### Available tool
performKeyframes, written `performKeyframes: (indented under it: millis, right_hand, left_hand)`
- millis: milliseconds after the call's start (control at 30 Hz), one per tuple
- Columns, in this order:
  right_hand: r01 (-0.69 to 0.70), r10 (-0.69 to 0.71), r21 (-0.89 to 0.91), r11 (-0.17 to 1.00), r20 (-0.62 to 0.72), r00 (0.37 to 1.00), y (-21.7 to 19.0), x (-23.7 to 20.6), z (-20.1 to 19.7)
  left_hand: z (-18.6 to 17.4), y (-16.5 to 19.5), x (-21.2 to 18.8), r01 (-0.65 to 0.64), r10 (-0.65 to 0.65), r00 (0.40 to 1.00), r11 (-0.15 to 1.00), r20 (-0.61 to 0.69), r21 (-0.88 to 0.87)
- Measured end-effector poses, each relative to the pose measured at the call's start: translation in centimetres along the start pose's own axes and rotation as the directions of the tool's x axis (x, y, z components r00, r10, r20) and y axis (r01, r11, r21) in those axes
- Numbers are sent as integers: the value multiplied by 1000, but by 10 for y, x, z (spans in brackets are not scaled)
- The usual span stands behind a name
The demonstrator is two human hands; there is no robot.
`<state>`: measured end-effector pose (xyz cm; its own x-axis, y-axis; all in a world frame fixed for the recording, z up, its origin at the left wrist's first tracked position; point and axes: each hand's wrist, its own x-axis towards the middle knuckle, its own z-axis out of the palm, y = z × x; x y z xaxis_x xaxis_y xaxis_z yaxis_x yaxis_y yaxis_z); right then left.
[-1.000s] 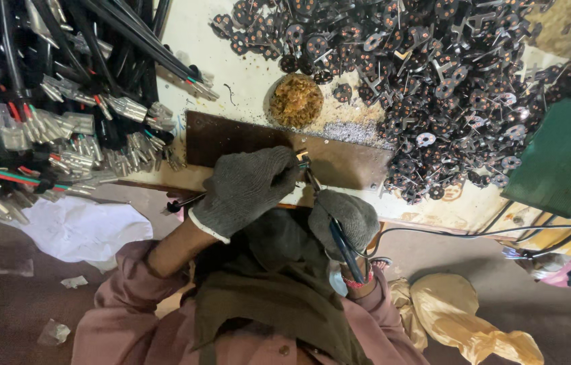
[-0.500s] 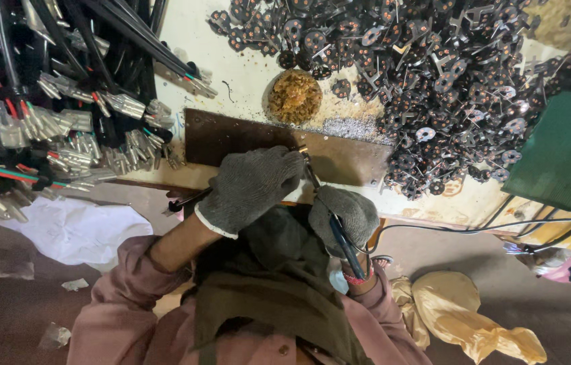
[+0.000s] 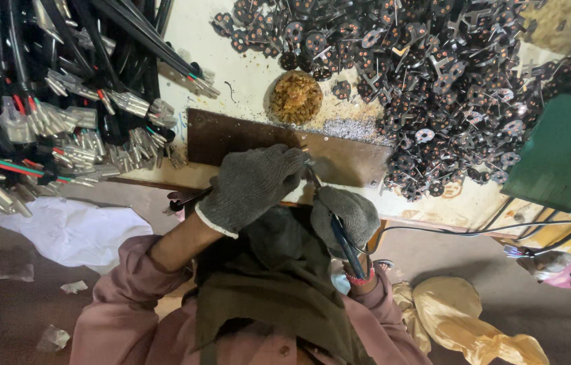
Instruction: The person works at a cluttered workbench covered with wire harnesses and metal connectors. Wearing gloves, they hold a wire end in one hand and a pen-shaped heated tool in the other, repeatedly working on connector terminals and setting finished pieces among the pile of connectors.
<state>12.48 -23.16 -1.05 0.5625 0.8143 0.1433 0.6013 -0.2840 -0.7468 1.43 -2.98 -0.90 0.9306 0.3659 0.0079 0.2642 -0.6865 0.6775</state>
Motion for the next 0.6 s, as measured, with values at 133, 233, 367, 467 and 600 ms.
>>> performKeyframes:
  millis: [133, 233, 367, 467, 600]
  right_hand:
    - [5, -5, -33, 999, -14, 1000, 0, 1, -2]
    - [13, -14, 28, 1000, 5, 1000, -1, 3, -2]
    - [16, -17, -52, 999, -11, 1000, -4, 6, -1]
    - [28, -28, 43, 999, -5, 1000, -7, 12, -2]
    - [133, -138, 96, 986, 47, 989, -8, 23, -2]
  left_hand:
    - [2, -1, 0, -2, 2, 1000, 1000, 6, -8]
    - [2, -1, 0, 14, -14, 999, 1000, 29, -6]
    - [1, -1, 1, 31, -31, 999, 1000, 31, -2]
    - [-1, 0, 3, 12, -12, 1000, 1000, 1, -17]
    - [-3, 2, 5, 31, -30, 999, 999, 24, -22]
